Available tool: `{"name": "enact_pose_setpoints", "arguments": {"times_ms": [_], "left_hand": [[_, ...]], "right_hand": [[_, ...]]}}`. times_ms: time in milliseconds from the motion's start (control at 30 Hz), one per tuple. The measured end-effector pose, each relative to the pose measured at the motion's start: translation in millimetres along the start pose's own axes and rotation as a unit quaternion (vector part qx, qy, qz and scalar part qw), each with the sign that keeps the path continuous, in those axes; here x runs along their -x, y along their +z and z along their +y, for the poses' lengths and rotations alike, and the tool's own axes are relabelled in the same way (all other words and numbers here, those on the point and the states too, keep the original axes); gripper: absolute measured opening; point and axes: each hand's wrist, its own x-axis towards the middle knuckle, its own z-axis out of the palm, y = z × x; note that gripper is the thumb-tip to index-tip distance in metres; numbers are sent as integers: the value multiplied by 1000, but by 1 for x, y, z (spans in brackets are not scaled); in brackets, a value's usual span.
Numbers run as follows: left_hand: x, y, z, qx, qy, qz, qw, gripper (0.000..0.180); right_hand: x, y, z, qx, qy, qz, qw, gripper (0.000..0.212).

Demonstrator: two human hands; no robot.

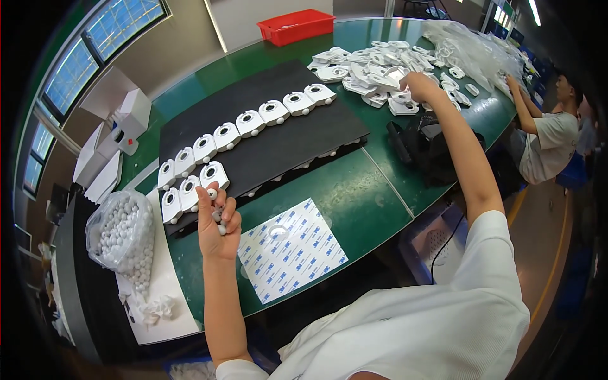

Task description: Assembling small white plastic components by inserting small white balls into the housings.

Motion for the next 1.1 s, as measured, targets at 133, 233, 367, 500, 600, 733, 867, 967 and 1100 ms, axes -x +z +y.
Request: {"name": "enact_pose_setpoints", "arguments": {"times_ms": [133,233,367,500,600,733,867,967,1100], "left_hand": [[3,-4,2,-8,0,-3,1000,29],[1,0,-3,-8,-18,-23,1000,27],[2,1,-3,-16,-22,-38,999,27],[3,5,-6,-30,-28,-48,998,26],[2,-4,-8,-49,-23,-30,998,23],[4,0,-8,-63,-19,-16,998,19],[4,1,-11,-47,-36,-25,998,21],[3,-1,-12,-52,-41,-34,997,25],[4,2,-14,-70,-28,-33,997,26]], "right_hand": [[7,11,1,-79,-123,33,989,29],[4,29,34,-162,-158,80,971,26],[18,10,22,-215,-58,211,952,20],[44,-17,-1,-360,-21,362,859,26],[76,-38,-44,-554,0,281,784,22],[139,-43,-122,-645,-30,129,753,21],[178,-23,-170,-640,-77,32,764,17],[186,-6,-183,-583,-135,46,799,18],[190,4,-191,-555,-154,66,815,19]]}}
